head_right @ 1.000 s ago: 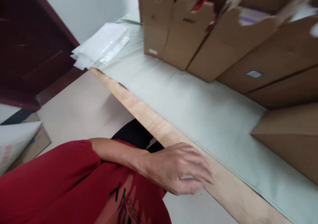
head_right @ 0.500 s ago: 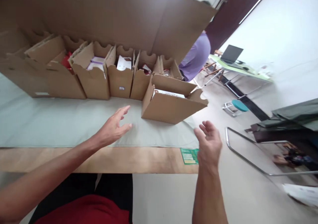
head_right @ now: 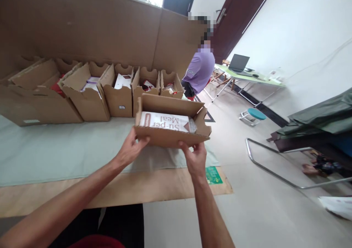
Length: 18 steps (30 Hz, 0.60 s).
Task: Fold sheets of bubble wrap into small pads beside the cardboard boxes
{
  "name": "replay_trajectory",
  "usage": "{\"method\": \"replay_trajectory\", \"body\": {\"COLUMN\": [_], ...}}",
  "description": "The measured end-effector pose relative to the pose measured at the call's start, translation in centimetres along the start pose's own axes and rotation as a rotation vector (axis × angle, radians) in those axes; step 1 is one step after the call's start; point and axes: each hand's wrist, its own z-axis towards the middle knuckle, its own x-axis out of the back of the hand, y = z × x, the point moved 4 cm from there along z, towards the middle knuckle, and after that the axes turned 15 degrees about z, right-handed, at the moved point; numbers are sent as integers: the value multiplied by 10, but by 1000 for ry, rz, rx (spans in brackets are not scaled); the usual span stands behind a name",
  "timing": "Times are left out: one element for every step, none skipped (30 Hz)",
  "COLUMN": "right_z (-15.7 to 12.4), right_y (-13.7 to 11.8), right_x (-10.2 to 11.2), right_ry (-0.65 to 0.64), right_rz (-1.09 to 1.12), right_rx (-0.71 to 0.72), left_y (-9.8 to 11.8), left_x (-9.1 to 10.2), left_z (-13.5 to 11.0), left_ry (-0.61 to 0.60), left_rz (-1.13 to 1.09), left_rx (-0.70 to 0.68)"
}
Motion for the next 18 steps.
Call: {"method": "replay_trajectory", "body": {"right_z": [-17,-34,-48,-59,-66,-71,-74,-75,-76,-76,-78,-81,-85,-92,-100,-109,-120,-131], "right_y": [-7,-13,-20,-25,-29,-32,-33,-33,-33,-32,-32,-33,-34,-37,-39,-41,-43,-43], "right_x": [-5,-14,-27,-42,-58,-74,-87,-97,-102,-103,-100,-93,-85,-76,-69,-64,-63,-65], "right_ry": [-19,-46,-83,-130,-178,-220,-250,-262,-264,-251,-226,-194,-159,-129,-109,-101,-108,-130], "right_rz": [-16,-25,-25,-16,-1,18,38,57,73,83,84,76,59,36,8,-22,-49,-74], "right_rx": [15,25,29,24,16,3,-12,-25,-39,-50,-52,-47,-31,-11,7,26,43,55], "left_y": [-2,-4,-5,-6,-6,-5,-3,1,5,8,12,15,16,17,15,12,7,1], "left_x": [12,26,42,59,77,94,108,118,125,127,126,123,119,114,111,111,114,121], "left_z": [-21,-42,-60,-75,-85,-91,-93,-92,-89,-85,-82,-80,-79,-81,-84,-87,-91,-94], "left_ry": [37,81,117,146,193,236,272,295,301,291,270,246,214,179,145,117,100,97], "left_rz": [-36,-57,-51,-33,-16,4,22,39,54,66,75,78,78,72,63,49,31,8], "left_rx": [38,88,138,184,220,239,244,237,221,201,183,167,157,152,154,163,177,193]}}
